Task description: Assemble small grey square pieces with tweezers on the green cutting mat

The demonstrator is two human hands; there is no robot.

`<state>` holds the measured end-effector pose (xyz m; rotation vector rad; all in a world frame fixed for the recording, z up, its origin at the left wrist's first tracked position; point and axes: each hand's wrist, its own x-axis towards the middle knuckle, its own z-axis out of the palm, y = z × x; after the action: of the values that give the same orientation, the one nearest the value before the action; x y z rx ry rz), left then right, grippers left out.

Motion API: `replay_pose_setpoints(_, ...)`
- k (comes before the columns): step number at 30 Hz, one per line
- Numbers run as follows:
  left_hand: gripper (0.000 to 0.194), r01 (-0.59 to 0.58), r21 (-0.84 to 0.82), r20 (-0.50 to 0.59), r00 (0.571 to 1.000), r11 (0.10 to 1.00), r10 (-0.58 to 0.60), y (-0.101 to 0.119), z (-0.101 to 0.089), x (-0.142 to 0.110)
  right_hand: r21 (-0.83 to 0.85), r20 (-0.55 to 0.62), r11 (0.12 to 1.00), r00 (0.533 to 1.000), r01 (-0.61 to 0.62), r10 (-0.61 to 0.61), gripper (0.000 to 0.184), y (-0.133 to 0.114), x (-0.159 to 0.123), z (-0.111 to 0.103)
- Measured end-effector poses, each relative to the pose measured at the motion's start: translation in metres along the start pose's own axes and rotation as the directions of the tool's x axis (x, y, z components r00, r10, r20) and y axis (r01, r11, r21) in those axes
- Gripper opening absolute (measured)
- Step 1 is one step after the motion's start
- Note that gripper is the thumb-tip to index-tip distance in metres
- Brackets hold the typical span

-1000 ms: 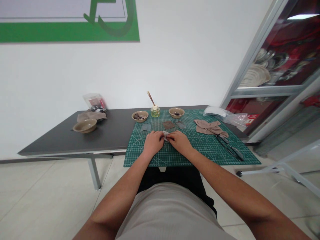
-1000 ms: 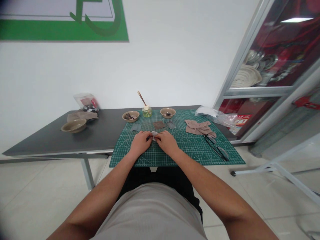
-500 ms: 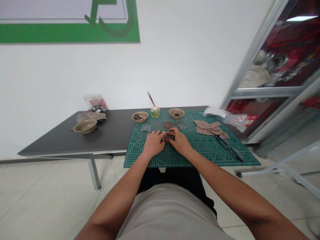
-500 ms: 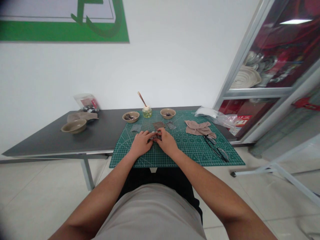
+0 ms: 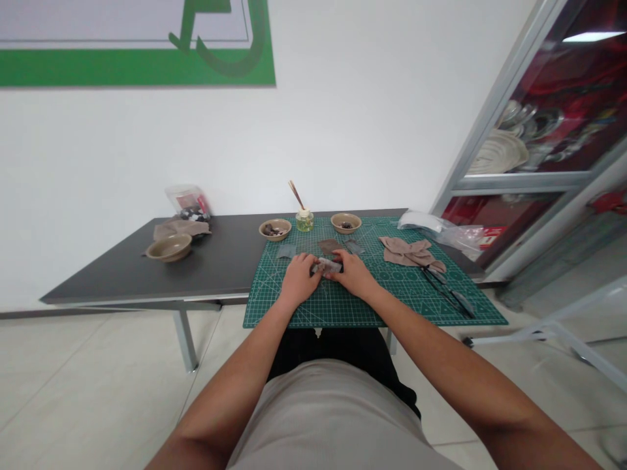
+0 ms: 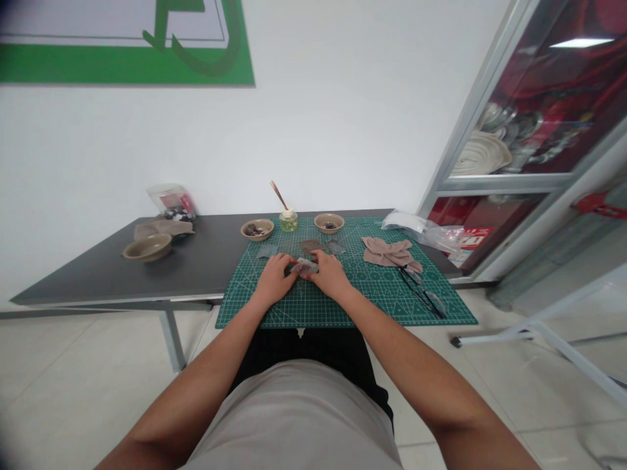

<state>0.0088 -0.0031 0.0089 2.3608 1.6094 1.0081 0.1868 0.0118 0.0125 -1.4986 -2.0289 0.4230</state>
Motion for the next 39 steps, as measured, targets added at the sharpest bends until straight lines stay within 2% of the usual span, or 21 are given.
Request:
replay_pose_setpoints(3,0.006,0.09,-0.173,-0.101,0.989,0.981,-0.109,-0.006,0.0,0.001,0.079,0.023,0.995,0.998,-0.062,0.061,0.062,-0.002,0.005,0.001)
replay_pose_setpoints(6,0.01,0.198,-0.384,-0.143,0.952,0.902,-0.27,-0.009,-0.002,0.001,0.229,0.013,0.97,0.997,-0.08,0.079,0.051,0.0,0.009,0.003)
replay_pose_setpoints(9,0.014,0.244,-0.536,-0.147,0.916,0.808,-0.374,-0.012,-0.003,0.001,0.419,-0.066,0.908,0.998,0.02,0.009,0.038,-0.001,0.014,0.003)
replay_pose_setpoints(11,0.016,0.232,-0.606,-0.149,0.907,0.761,-0.395,-0.013,-0.002,0.001,0.468,-0.144,0.879,0.989,0.092,-0.026,0.033,-0.004,0.016,0.002)
replay_pose_setpoints(13,0.017,0.212,-0.641,-0.158,0.904,0.738,-0.397,-0.015,-0.001,0.001,0.431,-0.18,0.895,0.983,0.118,-0.043,0.031,-0.008,0.016,0.001)
replay_pose_setpoints(17,0.016,0.175,-0.648,-0.181,0.91,0.741,-0.374,-0.017,0.001,0.001,0.314,-0.113,0.947,0.993,0.065,-0.031,0.023,-0.01,0.01,0.0)
replay_pose_setpoints(20,0.014,0.167,-0.653,-0.175,0.916,0.739,-0.361,-0.017,0.001,0.001,0.258,-0.161,0.965,0.987,0.052,-0.01,0.013,-0.007,0.005,0.002)
replay_pose_setpoints(26,0.015,0.179,-0.626,-0.143,0.93,0.759,-0.337,-0.015,-0.001,0.0,0.249,-0.191,0.968,0.982,0.032,0.017,0.014,-0.004,0.002,0.002)
replay_pose_setpoints(29,0.016,0.2,-0.654,-0.133,0.919,0.73,-0.371,-0.013,-0.001,0.0,0.224,-0.263,0.974,0.964,0.023,0.038,0.015,-0.007,0.007,-0.002)
replay_pose_setpoints(31,0.017,0.213,-0.669,-0.135,0.907,0.712,-0.399,-0.012,-0.002,0.0,0.184,-0.273,0.982,0.962,0.045,0.007,0.015,-0.013,0.013,-0.002)
replay_pose_setpoints(33,0.018,0.228,-0.681,-0.134,0.895,0.696,-0.424,-0.012,-0.003,0.0,0.11,-0.236,0.99,0.97,0.094,-0.066,0.018,-0.02,0.019,0.001)
replay_pose_setpoints(36,0.02,0.232,-0.701,-0.139,0.883,0.674,-0.448,-0.013,-0.005,-0.002,-0.033,-0.109,0.984,0.978,0.178,-0.18,0.032,-0.032,0.029,0.013)
replay_pose_setpoints(39,0.02,0.205,-0.727,-0.156,0.88,0.655,-0.448,-0.016,-0.003,-0.002,-0.134,0.026,0.965,0.974,0.226,-0.225,0.037,-0.04,0.035,0.026)
